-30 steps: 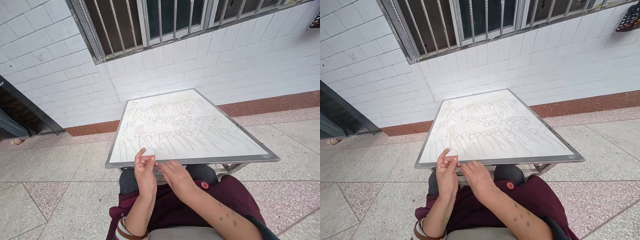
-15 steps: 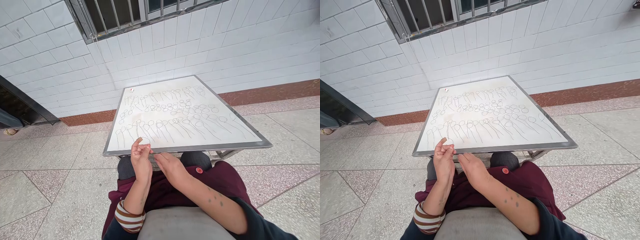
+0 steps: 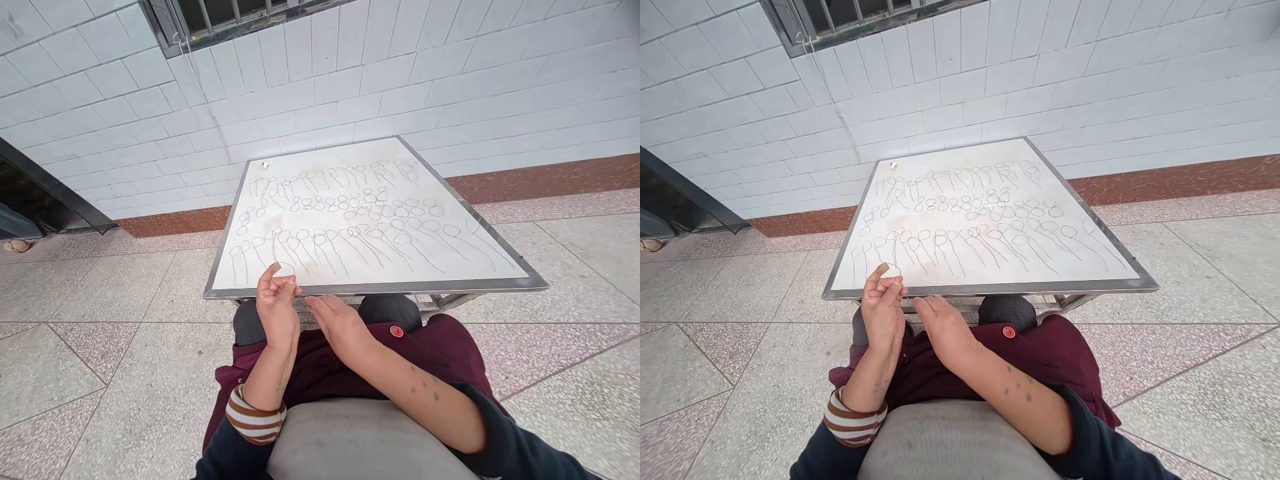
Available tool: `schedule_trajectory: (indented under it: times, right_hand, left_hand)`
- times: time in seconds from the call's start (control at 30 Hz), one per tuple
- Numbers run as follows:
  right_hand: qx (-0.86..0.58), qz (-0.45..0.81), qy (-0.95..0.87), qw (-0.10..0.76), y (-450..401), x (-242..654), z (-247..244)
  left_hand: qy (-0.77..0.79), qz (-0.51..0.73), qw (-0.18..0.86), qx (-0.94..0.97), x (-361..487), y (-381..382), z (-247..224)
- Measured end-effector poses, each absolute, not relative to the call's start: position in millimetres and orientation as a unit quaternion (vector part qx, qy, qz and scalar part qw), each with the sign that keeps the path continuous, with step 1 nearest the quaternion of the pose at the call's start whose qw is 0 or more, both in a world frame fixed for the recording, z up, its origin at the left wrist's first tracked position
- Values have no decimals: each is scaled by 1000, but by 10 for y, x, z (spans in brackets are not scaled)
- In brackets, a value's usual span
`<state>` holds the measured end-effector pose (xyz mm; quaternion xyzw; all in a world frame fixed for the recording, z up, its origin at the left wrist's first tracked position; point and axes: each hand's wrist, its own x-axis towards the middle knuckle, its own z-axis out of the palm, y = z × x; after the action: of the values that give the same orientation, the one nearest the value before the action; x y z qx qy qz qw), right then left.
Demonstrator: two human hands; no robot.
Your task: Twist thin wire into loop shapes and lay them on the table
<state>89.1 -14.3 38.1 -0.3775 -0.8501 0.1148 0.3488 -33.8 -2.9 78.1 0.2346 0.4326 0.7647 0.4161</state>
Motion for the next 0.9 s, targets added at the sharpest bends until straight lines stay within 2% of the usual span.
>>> schedule_trajectory:
  times: [0.2, 0.4, 0.53, 0.73, 0.9]
  right_hand:
    - [-386, 151, -839, 352, -178, 855, 375]
    - [-372, 276, -818, 340, -162, 999, 420]
    - [-419, 300, -746, 421, -54, 1146, 627]
    - [-411, 458, -621, 485, 22, 1177, 767]
    - [-412, 410, -649, 491, 25, 1223, 724]
  left_hand:
    - [429, 771, 414, 223, -357, -10, 776]
    - [439, 762, 408, 246, -415, -24, 798]
    - [430, 713, 460, 309, -330, -122, 809]
    - [422, 630, 525, 387, -99, -290, 769]
    - [445, 607, 520, 405, -79, -323, 768]
